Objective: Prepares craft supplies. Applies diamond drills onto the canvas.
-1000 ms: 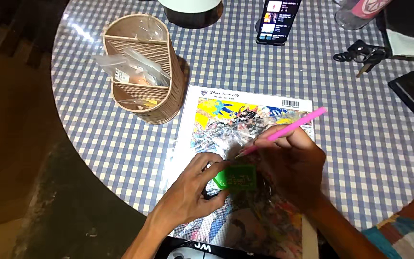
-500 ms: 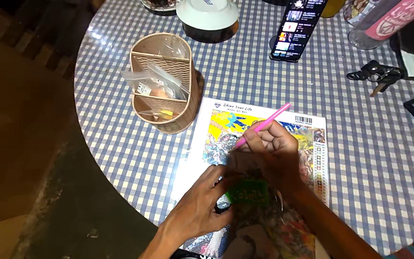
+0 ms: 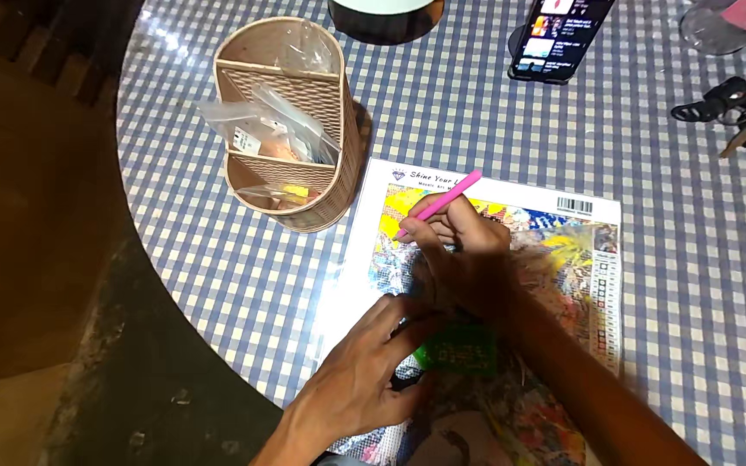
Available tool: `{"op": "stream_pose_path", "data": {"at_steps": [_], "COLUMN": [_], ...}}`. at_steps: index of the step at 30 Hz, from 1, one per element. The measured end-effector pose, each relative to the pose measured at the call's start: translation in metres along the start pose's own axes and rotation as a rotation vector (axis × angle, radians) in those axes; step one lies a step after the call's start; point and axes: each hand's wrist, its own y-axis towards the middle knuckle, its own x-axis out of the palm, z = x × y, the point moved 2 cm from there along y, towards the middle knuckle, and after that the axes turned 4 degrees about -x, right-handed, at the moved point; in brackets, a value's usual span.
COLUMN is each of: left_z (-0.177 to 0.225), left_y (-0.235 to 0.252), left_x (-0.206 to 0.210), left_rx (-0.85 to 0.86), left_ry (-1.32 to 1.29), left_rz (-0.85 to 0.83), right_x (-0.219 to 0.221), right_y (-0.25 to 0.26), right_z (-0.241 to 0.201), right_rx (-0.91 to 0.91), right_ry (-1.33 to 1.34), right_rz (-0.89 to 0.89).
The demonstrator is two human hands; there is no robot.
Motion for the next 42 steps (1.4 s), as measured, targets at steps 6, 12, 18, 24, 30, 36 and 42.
{"op": "stream_pose_path", "data": {"at_steps": [6, 12, 18, 24, 30, 36, 42], "left_z": [0.000, 0.001, 0.001, 0.002, 0.002, 0.003, 0.003], "left_y": [-0.001, -0.002, -0.001, 0.000, 0.000, 0.001, 0.002], "left_x": [0.001, 0.001, 0.001, 0.000, 0.000, 0.000, 0.000], "left_rx": [0.001, -0.005, -0.011, -0.011, -0.015, -0.016, -0.025], "left_ry": [-0.006, 0.009, 0.022, 0.011, 0.013, 0.018, 0.028], "left_rz": [0.012, 0.018, 0.016, 0.000, -0.008, -0.012, -0.013], "right_x": [0.002, 0.003, 0.002, 0.004, 0.004, 0.004, 0.004], "right_y": [-0.002, -0.002, -0.002, -0.002, -0.001, -0.001, 0.000], "right_z": [0.002, -0.001, -0.002, -0.001, -0.002, -0.003, -0.008], "right_rx": [0.013, 0.010, 0.000, -0.013, -0.028, -0.031, -0.120], "right_ry": [-0.136, -0.198, -0.240, -0.232, -0.252, -0.300, -0.369], "right_rz": [-0.029, -0.035, -0.049, -0.043, -0.045, -0.058, -0.085]}}
